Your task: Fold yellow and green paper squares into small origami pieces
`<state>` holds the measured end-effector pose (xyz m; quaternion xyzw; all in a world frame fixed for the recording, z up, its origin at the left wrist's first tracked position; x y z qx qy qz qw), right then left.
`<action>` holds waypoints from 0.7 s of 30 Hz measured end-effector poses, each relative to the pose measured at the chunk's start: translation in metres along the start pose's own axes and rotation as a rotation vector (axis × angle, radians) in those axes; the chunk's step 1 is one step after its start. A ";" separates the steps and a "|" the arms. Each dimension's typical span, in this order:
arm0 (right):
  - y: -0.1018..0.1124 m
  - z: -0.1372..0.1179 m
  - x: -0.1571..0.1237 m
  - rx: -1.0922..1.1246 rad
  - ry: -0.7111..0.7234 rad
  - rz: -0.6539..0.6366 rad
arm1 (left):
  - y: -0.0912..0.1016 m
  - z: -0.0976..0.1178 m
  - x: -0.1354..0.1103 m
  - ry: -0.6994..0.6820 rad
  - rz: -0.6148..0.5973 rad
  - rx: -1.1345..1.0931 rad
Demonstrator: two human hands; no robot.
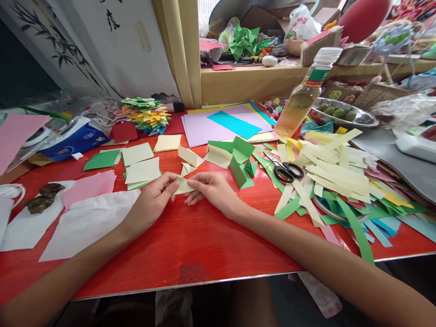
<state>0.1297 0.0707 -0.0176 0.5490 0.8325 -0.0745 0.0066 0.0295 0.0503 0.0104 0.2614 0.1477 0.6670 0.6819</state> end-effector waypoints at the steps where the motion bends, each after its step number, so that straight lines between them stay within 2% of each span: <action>1: 0.001 0.000 0.001 0.001 0.009 0.015 | 0.000 0.000 0.000 -0.002 -0.003 -0.014; 9: 0.012 -0.002 0.005 -0.048 0.016 0.092 | 0.005 -0.016 0.005 0.086 0.070 -0.209; 21: 0.013 -0.013 0.003 0.021 0.120 0.075 | 0.008 -0.013 0.006 0.093 0.089 -0.362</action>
Point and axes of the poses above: each hand's wrist, its own x-axis towards the middle knuckle, its own y-axis out of the back of the hand, z = x × y, the point moved 9 cm from there along x, towards the middle knuckle, and after that the axes turned 8 degrees about z, right-handed, at the moved point
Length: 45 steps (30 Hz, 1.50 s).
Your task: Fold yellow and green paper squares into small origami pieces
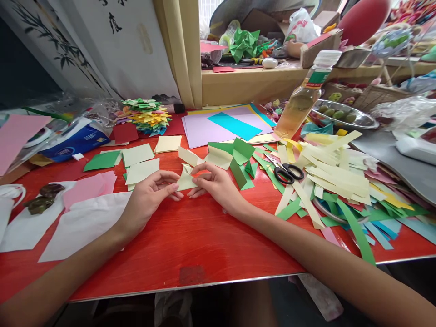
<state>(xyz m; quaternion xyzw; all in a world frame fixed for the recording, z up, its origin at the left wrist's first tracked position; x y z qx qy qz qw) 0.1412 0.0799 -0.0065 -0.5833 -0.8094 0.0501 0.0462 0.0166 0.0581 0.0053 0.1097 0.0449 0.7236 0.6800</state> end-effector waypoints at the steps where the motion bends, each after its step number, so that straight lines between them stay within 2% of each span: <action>1: 0.000 0.000 0.000 0.008 0.001 -0.005 | 0.000 0.000 0.000 -0.005 -0.003 -0.004; 6: -0.001 0.002 0.000 0.076 -0.009 -0.031 | 0.002 0.001 0.001 -0.027 -0.010 -0.056; 12: -0.005 0.008 0.001 0.173 -0.086 -0.078 | 0.004 0.001 0.001 -0.005 0.012 -0.104; 21: -0.004 0.013 0.000 0.210 -0.146 -0.056 | 0.002 -0.005 0.002 0.034 -0.019 -0.112; 30: -0.001 0.014 0.000 0.158 -0.158 -0.022 | -0.003 -0.001 -0.001 -0.004 -0.056 -0.027; 37: -0.003 0.009 -0.001 0.023 -0.119 -0.020 | -0.007 -0.008 -0.002 0.073 -0.071 0.016; 45: -0.006 0.007 -0.001 -0.057 -0.078 -0.052 | -0.010 -0.008 -0.002 0.081 -0.085 0.012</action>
Point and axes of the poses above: each hand's wrist, its own x-axis towards the middle knuckle, its own y-axis out of the back of the hand, z = x × y, the point moved 9 cm from there along x, towards the middle knuckle, and after that the axes turned 8 degrees about z, right-handed, at the moved point
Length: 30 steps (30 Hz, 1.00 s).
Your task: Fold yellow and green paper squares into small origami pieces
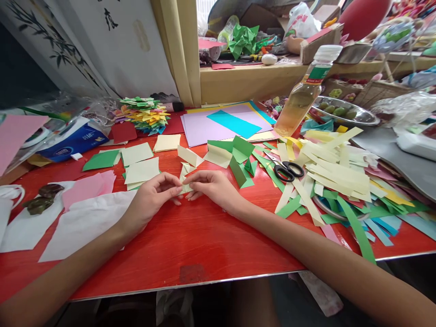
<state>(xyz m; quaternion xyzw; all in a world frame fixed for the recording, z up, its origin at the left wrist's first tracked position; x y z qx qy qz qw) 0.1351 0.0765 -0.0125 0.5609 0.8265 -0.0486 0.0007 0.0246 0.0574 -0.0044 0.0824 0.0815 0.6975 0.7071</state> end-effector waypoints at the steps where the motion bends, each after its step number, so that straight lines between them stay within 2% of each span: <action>1: -0.001 0.000 0.000 -0.002 0.007 -0.011 | 0.000 0.000 0.000 0.002 -0.001 0.006; 8: -0.006 -0.006 -0.001 -0.013 0.062 -0.052 | 0.001 0.004 0.000 -0.057 0.010 0.062; 16: -0.003 -0.004 -0.003 -0.065 0.143 -0.032 | -0.004 0.005 -0.001 -0.062 -0.046 0.098; 20: 0.002 -0.004 -0.003 -0.064 0.104 0.043 | 0.000 0.009 -0.001 -0.090 -0.012 0.101; 23: 0.000 -0.004 -0.003 -0.026 0.046 0.023 | 0.001 0.011 -0.002 -0.085 0.003 0.042; 26: -0.006 -0.003 -0.004 -0.036 0.026 -0.039 | -0.004 0.011 -0.004 -0.054 -0.040 -0.020; 30: -0.003 -0.005 -0.006 -0.092 0.048 -0.013 | -0.011 0.011 -0.007 -0.042 -0.114 -0.034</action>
Point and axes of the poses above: each hand's wrist, its own x-axis towards the middle knuckle, its own y-axis out of the back of the hand, z = x × y, the point moved 9 cm from there along x, towards the middle knuckle, and after that the axes turned 8 degrees about z, right-handed, at the moved point
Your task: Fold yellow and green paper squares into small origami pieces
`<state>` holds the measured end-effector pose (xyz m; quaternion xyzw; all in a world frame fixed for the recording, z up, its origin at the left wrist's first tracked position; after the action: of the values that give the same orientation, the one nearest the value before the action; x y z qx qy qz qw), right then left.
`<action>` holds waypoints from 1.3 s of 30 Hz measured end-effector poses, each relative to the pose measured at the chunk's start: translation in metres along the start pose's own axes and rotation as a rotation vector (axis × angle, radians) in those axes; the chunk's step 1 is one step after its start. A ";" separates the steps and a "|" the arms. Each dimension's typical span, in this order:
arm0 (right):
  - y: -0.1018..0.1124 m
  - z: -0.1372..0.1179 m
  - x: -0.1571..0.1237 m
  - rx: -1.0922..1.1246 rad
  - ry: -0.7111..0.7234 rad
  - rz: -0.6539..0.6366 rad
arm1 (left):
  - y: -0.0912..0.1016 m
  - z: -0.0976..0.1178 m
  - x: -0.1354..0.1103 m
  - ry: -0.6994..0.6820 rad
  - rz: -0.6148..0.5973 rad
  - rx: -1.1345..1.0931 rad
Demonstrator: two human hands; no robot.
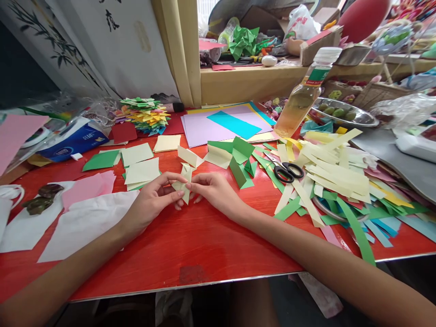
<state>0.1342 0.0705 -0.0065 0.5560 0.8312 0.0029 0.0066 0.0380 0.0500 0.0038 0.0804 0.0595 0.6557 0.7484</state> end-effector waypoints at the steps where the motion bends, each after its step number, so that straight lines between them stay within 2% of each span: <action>1: 0.001 -0.001 0.000 -0.003 0.003 0.008 | -0.001 0.000 0.000 -0.004 -0.007 0.007; 10: 0.000 0.005 0.002 0.112 -0.049 0.004 | 0.001 0.003 -0.001 -0.035 0.027 0.018; 18: 0.001 0.007 -0.002 0.178 -0.094 0.040 | 0.002 0.014 -0.003 -0.265 0.057 0.433; 23: -0.005 0.007 -0.003 0.181 -0.080 -0.044 | 0.003 0.014 -0.004 -0.296 0.061 0.485; 27: -0.005 0.005 -0.003 0.134 -0.069 -0.031 | 0.000 0.015 -0.004 -0.327 0.060 0.514; 29: -0.002 0.004 -0.004 0.140 -0.079 0.009 | 0.001 0.021 -0.006 -0.416 0.121 0.582; 33: 0.001 0.000 -0.006 0.165 -0.071 0.063 | 0.000 0.040 -0.016 -0.704 0.259 0.808; 36: -0.002 -0.001 -0.007 0.216 -0.057 0.042 | -0.006 0.043 -0.020 -0.824 0.240 0.885; 39: -0.003 0.003 -0.007 0.271 -0.045 0.034 | -0.008 0.041 -0.020 -0.829 0.186 0.843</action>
<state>0.1340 0.0631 -0.0096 0.5656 0.8141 -0.1216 -0.0497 0.0516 0.0278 0.0418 0.6244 0.0103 0.5522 0.5524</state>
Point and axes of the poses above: each hand's wrist, its own x-axis towards the middle knuckle, its own y-axis out of the back of the hand, z = x × y, the point moved 9 cm from there along x, towards the middle knuckle, and after that the axes turned 8 degrees about z, right-handed, at the moved point
